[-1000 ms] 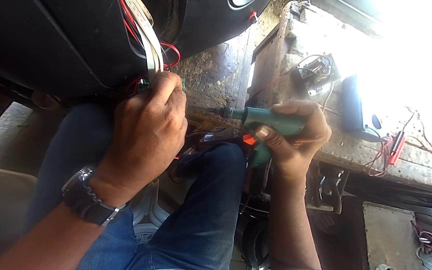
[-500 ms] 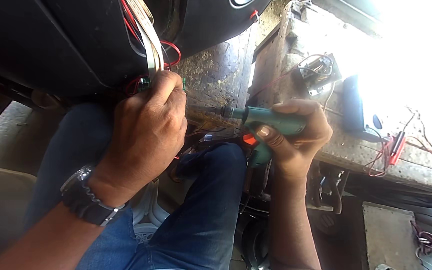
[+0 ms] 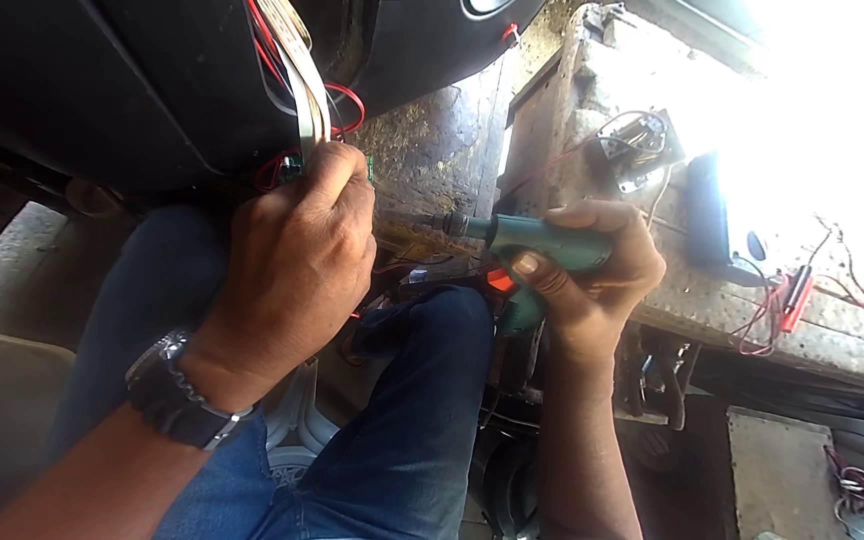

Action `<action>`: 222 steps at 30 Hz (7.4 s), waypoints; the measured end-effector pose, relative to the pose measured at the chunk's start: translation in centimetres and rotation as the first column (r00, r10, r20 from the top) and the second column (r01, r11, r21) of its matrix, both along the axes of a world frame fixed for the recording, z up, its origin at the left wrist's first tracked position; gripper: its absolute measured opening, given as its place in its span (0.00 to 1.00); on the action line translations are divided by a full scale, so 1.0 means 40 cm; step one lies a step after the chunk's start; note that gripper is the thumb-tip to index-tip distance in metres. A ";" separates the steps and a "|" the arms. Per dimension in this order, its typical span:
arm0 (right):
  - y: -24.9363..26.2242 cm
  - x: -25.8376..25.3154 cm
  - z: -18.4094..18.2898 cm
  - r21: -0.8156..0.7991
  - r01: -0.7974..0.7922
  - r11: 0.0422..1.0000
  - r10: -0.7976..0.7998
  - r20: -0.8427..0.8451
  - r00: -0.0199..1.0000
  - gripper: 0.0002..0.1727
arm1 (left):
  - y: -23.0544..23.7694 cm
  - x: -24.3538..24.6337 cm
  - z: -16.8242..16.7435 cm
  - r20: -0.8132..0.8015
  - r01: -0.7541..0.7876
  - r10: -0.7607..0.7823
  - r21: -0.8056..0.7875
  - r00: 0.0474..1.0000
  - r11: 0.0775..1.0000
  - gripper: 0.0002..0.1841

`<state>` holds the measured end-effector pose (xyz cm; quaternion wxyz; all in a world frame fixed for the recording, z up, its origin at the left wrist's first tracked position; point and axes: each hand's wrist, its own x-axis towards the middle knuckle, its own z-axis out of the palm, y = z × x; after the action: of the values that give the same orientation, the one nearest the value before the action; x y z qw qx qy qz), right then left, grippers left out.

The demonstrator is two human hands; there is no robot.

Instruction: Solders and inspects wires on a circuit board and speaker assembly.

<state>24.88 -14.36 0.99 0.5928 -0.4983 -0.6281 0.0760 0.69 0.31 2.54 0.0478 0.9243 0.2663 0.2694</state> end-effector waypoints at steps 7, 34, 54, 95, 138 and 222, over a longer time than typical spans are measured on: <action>0.000 -0.002 0.002 -0.002 -0.007 1.000 0.007 -0.008 1.000 0.24 | 0.000 0.000 -0.002 0.008 0.002 -0.002 0.004 1.000 1.000 0.10; -0.003 -0.004 0.000 -0.004 0.012 1.000 -0.012 0.012 1.000 0.24 | -0.001 0.000 -0.004 -0.001 -0.008 0.008 0.009 1.000 1.000 0.09; -0.001 0.002 0.001 0.000 0.004 1.000 -0.004 -0.013 1.000 0.24 | 0.002 -0.002 -0.004 0.010 0.004 -0.004 0.002 1.000 1.000 0.09; -0.001 0.009 -0.002 0.002 -0.018 1.000 0.018 0.038 0.999 0.23 | 0.002 0.000 -0.003 0.004 -0.004 0.004 0.008 1.000 1.000 0.09; 0.001 0.004 -0.002 0.015 -0.021 1.000 0.021 0.000 1.000 0.24 | -0.001 0.001 -0.003 -0.007 -0.008 0.008 0.008 1.000 1.000 0.09; -0.005 0.022 0.003 0.024 -0.037 0.999 0.040 -0.137 0.990 0.24 | -0.001 0.000 0.001 -0.030 -0.006 0.006 0.000 1.000 1.000 0.08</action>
<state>25.76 -14.57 1.12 0.6383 -0.4732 -0.5962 0.1149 0.70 0.27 2.60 0.0427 0.9275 0.2697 0.2554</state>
